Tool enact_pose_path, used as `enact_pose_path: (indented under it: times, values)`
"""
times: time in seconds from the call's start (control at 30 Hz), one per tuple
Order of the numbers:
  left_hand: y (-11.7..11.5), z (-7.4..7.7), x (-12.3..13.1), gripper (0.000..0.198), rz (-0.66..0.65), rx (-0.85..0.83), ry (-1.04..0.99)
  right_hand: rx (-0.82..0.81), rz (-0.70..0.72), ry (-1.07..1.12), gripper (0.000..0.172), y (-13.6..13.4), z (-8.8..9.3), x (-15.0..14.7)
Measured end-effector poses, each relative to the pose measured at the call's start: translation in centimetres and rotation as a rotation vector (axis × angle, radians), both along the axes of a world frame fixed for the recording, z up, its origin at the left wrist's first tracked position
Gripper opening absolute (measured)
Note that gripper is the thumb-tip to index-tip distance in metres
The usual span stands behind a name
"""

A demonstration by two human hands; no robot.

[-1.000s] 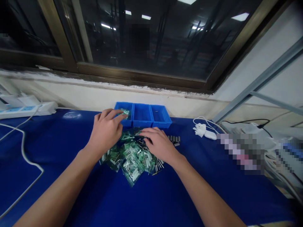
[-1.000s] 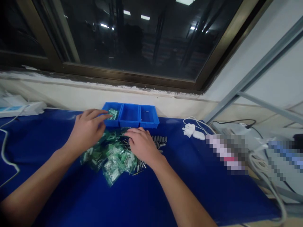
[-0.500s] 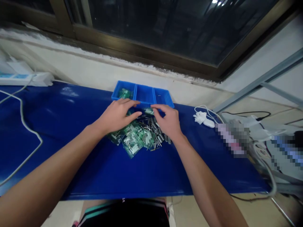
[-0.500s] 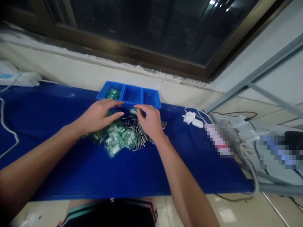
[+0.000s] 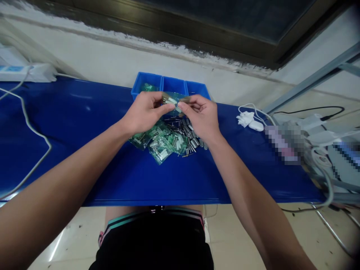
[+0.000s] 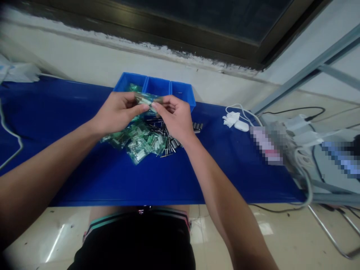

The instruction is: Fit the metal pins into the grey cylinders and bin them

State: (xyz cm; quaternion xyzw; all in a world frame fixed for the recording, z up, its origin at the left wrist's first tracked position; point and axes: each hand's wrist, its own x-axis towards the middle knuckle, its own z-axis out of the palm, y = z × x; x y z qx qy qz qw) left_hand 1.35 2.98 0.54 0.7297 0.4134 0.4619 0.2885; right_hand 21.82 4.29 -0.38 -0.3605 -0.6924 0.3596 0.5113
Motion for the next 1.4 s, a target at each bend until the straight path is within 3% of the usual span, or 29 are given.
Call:
enact_pose_path:
  times: [0.23, 0.4, 0.57, 0.73, 0.87, 1.0, 1.1, 1.3, 1.4]
  values:
    - [-0.3, 0.2, 0.3, 0.021, 0.015, -0.004, -0.025, 0.015, 0.109, 0.039, 0.027, -0.5, 0.3, -0.2]
    - [-0.4, 0.0, 0.3, 0.021, -0.010, -0.002, -0.028, 0.003, 0.016, -0.034, 0.036, -0.3, 0.4, 0.1]
    - [-0.2, -0.2, 0.3, 0.021, 0.066, 0.044, 0.075, 0.044, 0.019, -0.047, 0.038, -0.3, 0.1, 0.1]
    - [-0.3, -0.3, 0.6, 0.023, 0.037, 0.067, 0.081, 0.058, 0.022, -0.071, 0.041, -0.4, 0.5, 0.2]
    - [-0.4, 0.1, 0.4, 0.023, 0.195, 0.120, 0.109, 0.015, -0.017, -0.188, 0.039, -0.1, 0.7, 0.9]
    - [0.0, 0.4, -1.0, 0.023, 0.379, 0.206, 0.077, 0.104, -0.142, -0.643, 0.029, -0.2, 0.1, 1.4]
    - [0.4, 0.4, -2.2, 0.025, 0.475, 0.264, 0.091, 0.085, -0.113, -0.920, 0.037, -0.5, -0.5, 1.4]
    - [0.7, 0.5, -2.9, 0.025, 0.584, 0.264, 0.301, 0.059, -0.110, -0.984, 0.037, -0.7, -1.2, 1.0]
    - [0.4, 0.7, -2.8, 0.035, 0.590, 0.220, 0.396, 0.048, -0.142, -0.964, 0.034, -0.4, -1.3, 0.7]
